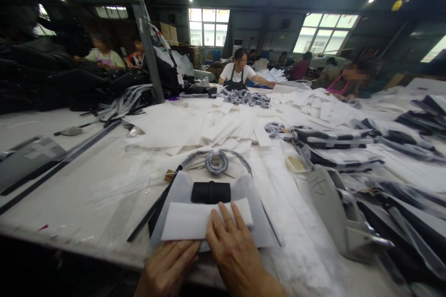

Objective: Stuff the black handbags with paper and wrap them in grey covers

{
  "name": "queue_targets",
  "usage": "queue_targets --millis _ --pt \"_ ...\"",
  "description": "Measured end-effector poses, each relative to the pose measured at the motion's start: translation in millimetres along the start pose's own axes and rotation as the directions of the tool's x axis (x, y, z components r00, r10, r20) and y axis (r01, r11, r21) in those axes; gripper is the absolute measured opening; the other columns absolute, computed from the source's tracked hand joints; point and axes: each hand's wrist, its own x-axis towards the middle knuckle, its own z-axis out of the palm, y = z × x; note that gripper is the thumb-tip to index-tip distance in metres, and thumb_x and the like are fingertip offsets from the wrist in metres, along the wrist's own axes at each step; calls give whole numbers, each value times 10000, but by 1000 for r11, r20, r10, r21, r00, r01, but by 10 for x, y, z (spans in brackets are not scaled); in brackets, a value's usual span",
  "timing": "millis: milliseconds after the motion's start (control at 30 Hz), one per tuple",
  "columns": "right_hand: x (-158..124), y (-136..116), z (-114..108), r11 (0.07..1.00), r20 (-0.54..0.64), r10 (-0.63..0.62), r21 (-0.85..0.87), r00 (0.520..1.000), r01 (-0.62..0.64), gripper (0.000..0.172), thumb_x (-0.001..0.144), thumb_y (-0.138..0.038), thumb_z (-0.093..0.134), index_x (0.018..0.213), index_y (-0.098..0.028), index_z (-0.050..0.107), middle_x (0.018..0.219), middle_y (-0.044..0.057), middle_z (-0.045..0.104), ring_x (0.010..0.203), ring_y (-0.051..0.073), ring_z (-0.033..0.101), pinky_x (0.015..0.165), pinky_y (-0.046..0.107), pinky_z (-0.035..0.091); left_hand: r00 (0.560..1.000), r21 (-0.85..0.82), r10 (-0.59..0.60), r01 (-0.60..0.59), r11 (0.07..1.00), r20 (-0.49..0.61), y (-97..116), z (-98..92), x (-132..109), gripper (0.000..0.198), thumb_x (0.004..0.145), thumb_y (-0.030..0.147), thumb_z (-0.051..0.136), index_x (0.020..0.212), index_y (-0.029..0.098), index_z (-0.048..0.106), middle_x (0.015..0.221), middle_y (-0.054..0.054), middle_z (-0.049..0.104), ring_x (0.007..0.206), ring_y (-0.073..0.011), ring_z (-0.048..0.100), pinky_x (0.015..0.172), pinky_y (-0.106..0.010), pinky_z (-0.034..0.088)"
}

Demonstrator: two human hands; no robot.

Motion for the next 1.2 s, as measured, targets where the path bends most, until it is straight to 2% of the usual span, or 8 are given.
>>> queue_targets --millis 133,267,467,733,867,933,1067,1200 --pt "2 -22 50 1000 138 5 -7 990 -4 254 924 -174 561 1166 -198 633 1292 74 651 1203 286 571 1046 495 424 997 50 75 -74 996 -22 113 -217 231 181 989 127 514 1056 134 682 794 -44 740 708 -146 710 676 -240 565" --pt "-26 -83 105 997 200 75 -2 977 -76 402 909 -182 577 1311 -207 568 1346 100 626 1226 316 568 1029 537 451 996 96 14 -23 995 85 43 -126 494 334 1009 131 392 1266 104 603 1133 -130 729 1074 -225 695 911 -365 593" --pt "-37 17 -24 980 359 65 151 931 -127 516 881 -167 567 1394 -133 525 1373 138 615 1262 290 565 1077 490 446 986 37 -3 -4 999 168 -230 203 339 364 1062 270 340 1308 131 570 1206 -110 710 1116 -194 682 968 -345 584" --pt "-177 -141 35 966 330 151 152 932 -210 860 784 -595 729 1428 -76 495 1451 203 527 1307 340 523 1083 486 438 974 -20 67 -64 998 218 -261 137 292 343 1039 225 378 1317 153 564 1273 -112 674 1216 -199 619 1032 -378 532" --pt "-238 -247 185 975 183 190 75 964 -207 798 804 -532 743 1409 -69 507 1425 204 554 1307 349 522 1101 503 401 933 9 137 -148 989 332 -222 129 298 481 1002 354 486 1408 96 460 1365 -145 612 1303 -244 544 1084 -450 464" --pt "-225 -186 155 970 227 190 109 955 -219 781 803 -483 760 1419 -81 497 1423 197 559 1310 336 522 1117 494 387 926 83 152 -191 978 346 -202 139 276 494 996 371 489 1398 84 470 1382 -148 598 1312 -253 531 1099 -446 431" --pt "-176 47 -13 941 432 81 265 898 -212 785 754 -352 815 1426 -103 494 1458 176 530 1328 294 511 1129 445 395 914 260 200 -300 918 352 -149 164 220 427 994 132 341 1385 93 508 1416 -129 574 1320 -242 520 1130 -425 364" --pt "-189 134 -56 942 419 49 281 907 -181 792 760 -295 815 1439 -70 475 1468 200 511 1362 308 474 1159 468 357 908 354 189 -328 876 374 -21 247 194 460 960 100 333 1385 28 495 1391 -203 573 1275 -282 560 1080 -425 402"
